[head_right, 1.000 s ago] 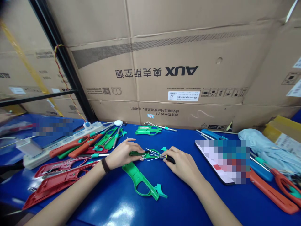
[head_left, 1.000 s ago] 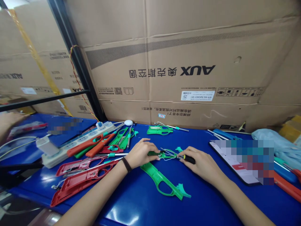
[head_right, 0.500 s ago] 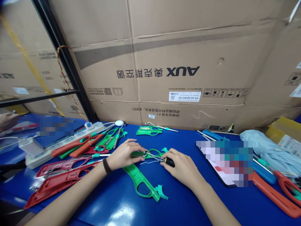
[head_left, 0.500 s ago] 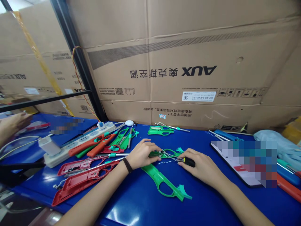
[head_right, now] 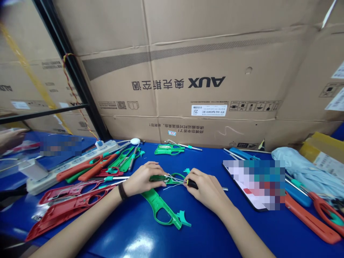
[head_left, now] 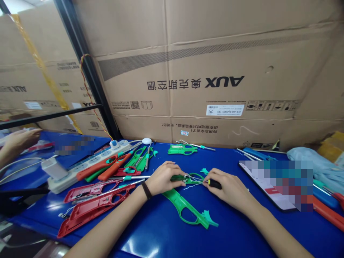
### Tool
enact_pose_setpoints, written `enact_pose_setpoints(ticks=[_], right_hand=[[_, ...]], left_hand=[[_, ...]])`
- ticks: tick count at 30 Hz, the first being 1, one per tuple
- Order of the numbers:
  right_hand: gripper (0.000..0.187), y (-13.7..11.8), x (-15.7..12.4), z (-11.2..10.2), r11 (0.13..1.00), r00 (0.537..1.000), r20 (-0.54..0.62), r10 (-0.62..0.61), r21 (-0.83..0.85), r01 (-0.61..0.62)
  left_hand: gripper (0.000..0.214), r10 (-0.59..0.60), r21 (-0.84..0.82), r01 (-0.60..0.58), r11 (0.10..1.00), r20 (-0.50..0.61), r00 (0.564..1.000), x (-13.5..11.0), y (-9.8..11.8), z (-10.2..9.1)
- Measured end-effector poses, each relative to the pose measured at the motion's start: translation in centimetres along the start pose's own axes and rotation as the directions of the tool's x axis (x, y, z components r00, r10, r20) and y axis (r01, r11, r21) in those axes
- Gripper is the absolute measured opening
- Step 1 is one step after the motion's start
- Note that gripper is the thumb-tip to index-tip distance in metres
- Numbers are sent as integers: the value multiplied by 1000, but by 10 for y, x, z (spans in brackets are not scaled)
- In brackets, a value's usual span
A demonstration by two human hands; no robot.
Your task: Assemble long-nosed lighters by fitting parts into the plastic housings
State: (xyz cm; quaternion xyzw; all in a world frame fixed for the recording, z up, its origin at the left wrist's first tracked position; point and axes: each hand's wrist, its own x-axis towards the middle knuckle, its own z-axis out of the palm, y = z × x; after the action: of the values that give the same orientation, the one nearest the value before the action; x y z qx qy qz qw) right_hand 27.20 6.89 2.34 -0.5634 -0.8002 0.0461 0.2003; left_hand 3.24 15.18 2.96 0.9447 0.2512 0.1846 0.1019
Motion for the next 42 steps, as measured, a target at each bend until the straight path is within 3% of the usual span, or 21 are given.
enact_pose_setpoints(ticks=[16, 20, 26, 31, 36, 42], right_hand=[[8, 0, -1, 0, 999, 999, -6, -34, 38, 35], [22, -1, 0, 1, 999, 999, -3, -36, 39, 36], [21, -7, 4, 1, 985, 992, 44, -120, -122, 124], [20, -7, 4, 2, 963, 977, 0, -213, -171, 210], [21, -3, 4, 4, 974, 983, -43, -180, -151, 171], [29, -4, 5, 2, 979, 988, 18, -156, -129, 157]], left_hand=[[27, -1, -27, 2, 1000, 9, 1000, 0, 1, -1], [27, -3, -43, 3, 999, 9, 1000, 0, 3, -2], [27, -7, -51, 7, 999, 8, 1000, 1, 1, -1], [25, -13, -12, 13, 1000, 29, 1000, 0, 2, -3], [27, -34, -7, 34, 999, 34, 999, 1, 5, -4], [27, -35, -16, 36, 999, 42, 998, 1, 4, -4]])
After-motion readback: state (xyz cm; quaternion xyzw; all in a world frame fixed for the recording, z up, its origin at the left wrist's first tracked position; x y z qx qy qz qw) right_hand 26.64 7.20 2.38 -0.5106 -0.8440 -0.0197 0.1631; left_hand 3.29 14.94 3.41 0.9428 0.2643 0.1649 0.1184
